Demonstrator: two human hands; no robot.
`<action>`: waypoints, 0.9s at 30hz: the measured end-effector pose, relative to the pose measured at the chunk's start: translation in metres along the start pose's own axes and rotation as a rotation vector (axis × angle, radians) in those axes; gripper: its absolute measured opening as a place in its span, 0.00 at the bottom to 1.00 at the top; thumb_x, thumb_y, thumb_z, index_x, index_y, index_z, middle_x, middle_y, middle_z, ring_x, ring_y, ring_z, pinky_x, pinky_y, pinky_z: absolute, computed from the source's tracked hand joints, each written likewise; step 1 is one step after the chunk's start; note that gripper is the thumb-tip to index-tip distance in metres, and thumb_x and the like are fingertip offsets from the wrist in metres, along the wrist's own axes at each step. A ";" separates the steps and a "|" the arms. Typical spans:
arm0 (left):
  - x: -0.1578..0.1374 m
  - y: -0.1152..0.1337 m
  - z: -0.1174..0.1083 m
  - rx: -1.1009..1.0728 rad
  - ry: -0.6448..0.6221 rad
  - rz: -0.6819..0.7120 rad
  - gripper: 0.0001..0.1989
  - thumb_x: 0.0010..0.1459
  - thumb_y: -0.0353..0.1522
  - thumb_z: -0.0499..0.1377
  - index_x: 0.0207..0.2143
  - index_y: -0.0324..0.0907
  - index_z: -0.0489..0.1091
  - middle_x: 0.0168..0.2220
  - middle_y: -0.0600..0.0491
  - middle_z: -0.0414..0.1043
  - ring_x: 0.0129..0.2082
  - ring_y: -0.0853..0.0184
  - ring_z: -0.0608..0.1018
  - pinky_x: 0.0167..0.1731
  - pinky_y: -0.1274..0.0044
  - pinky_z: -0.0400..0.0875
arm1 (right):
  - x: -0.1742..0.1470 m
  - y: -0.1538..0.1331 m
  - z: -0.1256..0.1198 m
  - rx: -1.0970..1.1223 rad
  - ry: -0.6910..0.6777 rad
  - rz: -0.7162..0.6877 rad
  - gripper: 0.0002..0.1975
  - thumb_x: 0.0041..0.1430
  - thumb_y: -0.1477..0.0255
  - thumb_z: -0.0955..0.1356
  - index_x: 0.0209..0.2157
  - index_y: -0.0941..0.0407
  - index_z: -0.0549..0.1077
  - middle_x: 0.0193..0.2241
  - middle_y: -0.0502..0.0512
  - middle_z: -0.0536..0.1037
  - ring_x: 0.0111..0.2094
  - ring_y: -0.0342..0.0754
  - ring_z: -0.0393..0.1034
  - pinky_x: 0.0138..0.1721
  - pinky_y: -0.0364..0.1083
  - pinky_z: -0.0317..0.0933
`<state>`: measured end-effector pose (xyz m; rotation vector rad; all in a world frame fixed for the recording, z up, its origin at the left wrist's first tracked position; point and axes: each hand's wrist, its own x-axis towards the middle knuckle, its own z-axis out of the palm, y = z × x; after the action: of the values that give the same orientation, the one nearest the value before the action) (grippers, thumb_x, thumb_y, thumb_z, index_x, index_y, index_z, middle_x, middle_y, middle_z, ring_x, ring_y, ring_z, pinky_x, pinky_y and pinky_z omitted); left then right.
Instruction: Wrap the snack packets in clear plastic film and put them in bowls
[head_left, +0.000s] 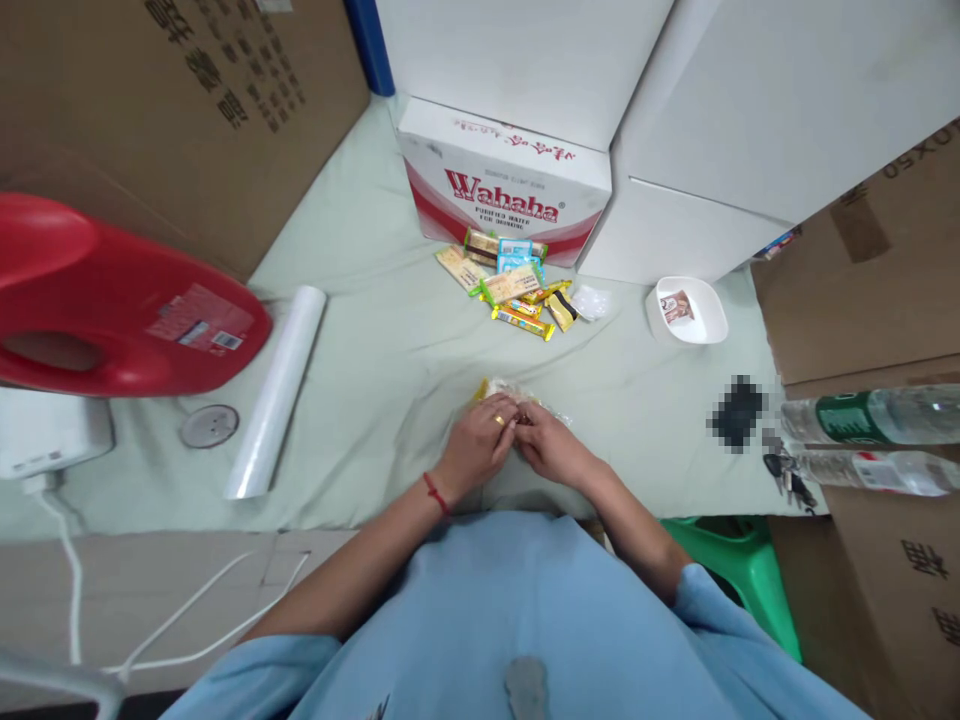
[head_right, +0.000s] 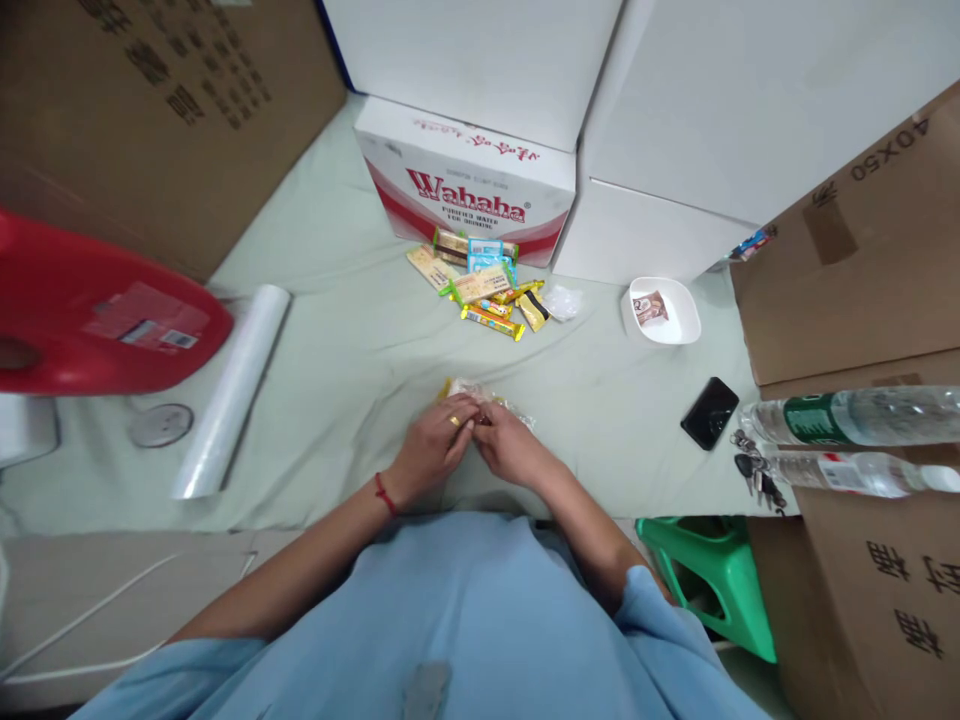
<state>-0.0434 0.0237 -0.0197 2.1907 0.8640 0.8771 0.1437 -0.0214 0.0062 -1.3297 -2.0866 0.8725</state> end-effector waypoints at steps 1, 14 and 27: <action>-0.006 -0.002 0.002 0.031 -0.005 0.040 0.20 0.67 0.27 0.54 0.59 0.43 0.72 0.57 0.43 0.79 0.62 0.57 0.77 0.64 0.59 0.73 | -0.007 0.003 -0.005 0.046 0.033 0.011 0.17 0.68 0.78 0.63 0.48 0.52 0.82 0.50 0.59 0.80 0.53 0.52 0.73 0.56 0.53 0.69; -0.021 -0.001 0.015 0.330 -0.125 0.033 0.32 0.65 0.24 0.51 0.71 0.41 0.64 0.69 0.42 0.69 0.72 0.55 0.67 0.73 0.55 0.59 | -0.026 0.009 -0.026 -0.049 0.303 0.602 0.09 0.67 0.62 0.67 0.37 0.53 0.74 0.32 0.54 0.78 0.33 0.51 0.72 0.38 0.48 0.69; -0.052 -0.009 -0.008 0.353 -0.002 -0.007 0.27 0.64 0.25 0.53 0.64 0.44 0.71 0.69 0.41 0.69 0.76 0.52 0.61 0.74 0.48 0.47 | 0.086 -0.037 0.013 -0.478 -0.077 0.481 0.12 0.77 0.69 0.60 0.49 0.56 0.74 0.48 0.62 0.76 0.42 0.52 0.72 0.43 0.47 0.63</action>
<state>-0.0819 -0.0072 -0.0397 2.4841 1.0929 0.7649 0.0795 0.0425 0.0320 -2.1414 -2.1504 0.6242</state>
